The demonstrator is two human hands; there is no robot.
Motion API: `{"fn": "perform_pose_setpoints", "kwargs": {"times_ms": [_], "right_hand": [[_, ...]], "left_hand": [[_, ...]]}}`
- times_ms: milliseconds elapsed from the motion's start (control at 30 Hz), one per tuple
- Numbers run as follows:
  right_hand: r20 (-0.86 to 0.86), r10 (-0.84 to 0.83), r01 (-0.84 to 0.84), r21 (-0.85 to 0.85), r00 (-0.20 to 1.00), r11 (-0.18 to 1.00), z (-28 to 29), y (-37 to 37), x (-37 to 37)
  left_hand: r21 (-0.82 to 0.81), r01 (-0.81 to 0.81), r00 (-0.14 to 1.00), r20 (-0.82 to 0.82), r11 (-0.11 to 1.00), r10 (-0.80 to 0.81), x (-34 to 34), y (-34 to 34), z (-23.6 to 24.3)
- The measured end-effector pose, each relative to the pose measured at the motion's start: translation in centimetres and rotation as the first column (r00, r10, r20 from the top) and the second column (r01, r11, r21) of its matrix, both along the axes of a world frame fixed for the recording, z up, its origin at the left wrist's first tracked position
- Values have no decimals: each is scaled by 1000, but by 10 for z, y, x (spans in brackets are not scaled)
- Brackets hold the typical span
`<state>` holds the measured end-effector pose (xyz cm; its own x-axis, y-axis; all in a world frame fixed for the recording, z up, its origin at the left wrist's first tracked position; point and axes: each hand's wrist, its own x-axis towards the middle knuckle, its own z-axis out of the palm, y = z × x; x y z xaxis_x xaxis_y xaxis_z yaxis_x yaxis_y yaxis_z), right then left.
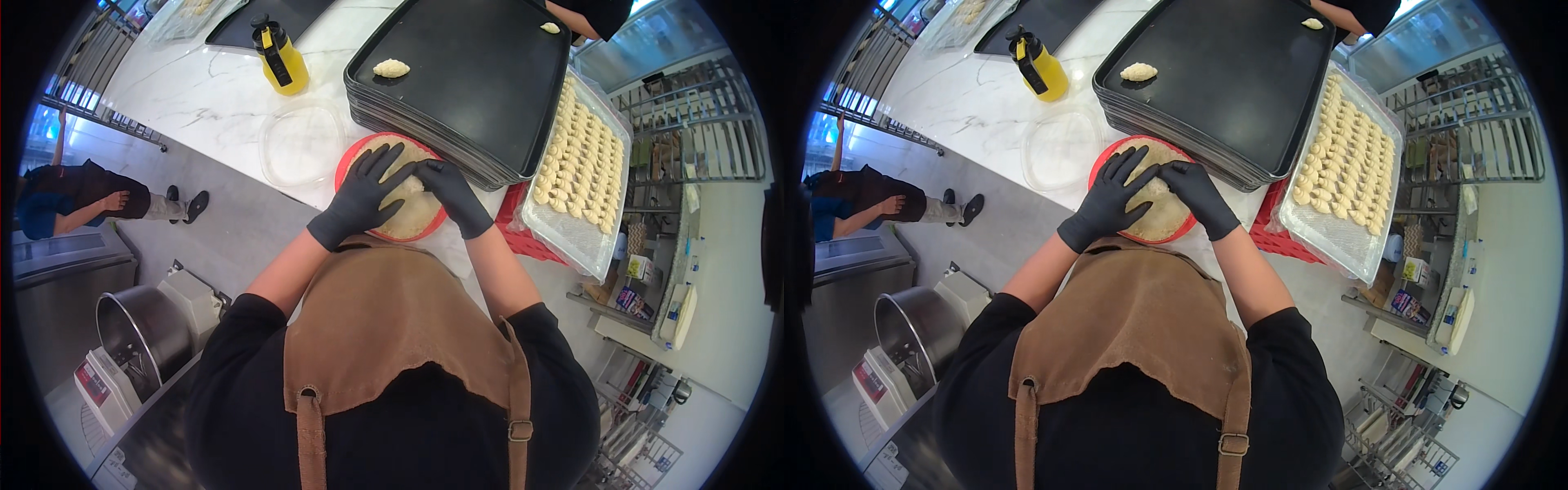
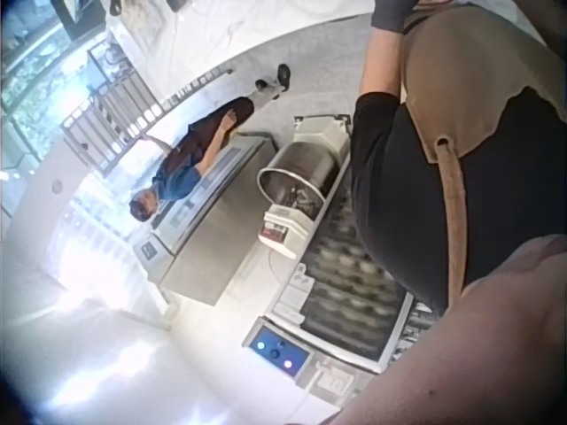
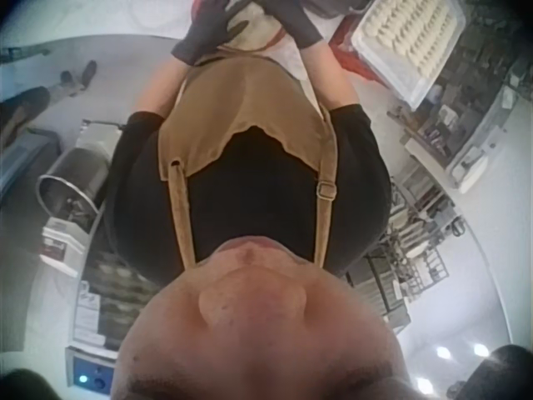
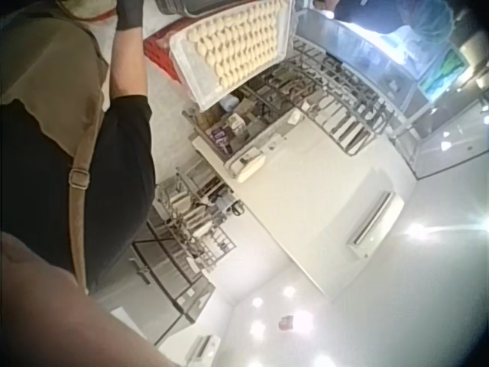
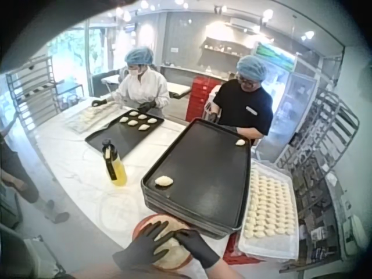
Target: Coating pieces of dough in flour and arranging them onto a baking tray, then transporting the tray to a rack.
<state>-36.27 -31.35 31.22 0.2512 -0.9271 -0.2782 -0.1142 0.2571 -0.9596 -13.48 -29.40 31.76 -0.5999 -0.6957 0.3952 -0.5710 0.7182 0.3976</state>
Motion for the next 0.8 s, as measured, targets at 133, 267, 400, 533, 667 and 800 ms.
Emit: {"fn": "perform_pose_setpoints", "kwargs": {"times_ms": [133, 267, 400, 533, 667, 800], "right_hand": [[140, -38, 7, 213, 989, 977, 9, 2, -3], [297, -114, 13, 323, 948, 946, 10, 6, -3], [384, -161, -10, 408, 909, 913, 16, 6, -1], [336, -177, 18, 427, 925, 904, 18, 2, -2], [312, -199, 40, 448, 929, 893, 17, 3, -1], [305, -186, 37, 435, 934, 900, 20, 5, 1]], "left_hand": [[87, -183, 982, -38, 979, 187, 4, -10, -2], [-125, -21, 1000, 18, 992, 24, -4, -1, 15], [-30, -191, 981, 17, 981, 192, -12, -1, -1], [-78, -235, 971, 12, 969, 237, -11, 3, 2], [-67, -124, 984, 119, 990, 131, -12, 5, 8], [5, -229, 972, -52, 974, 229, -4, 1, -6]]}}
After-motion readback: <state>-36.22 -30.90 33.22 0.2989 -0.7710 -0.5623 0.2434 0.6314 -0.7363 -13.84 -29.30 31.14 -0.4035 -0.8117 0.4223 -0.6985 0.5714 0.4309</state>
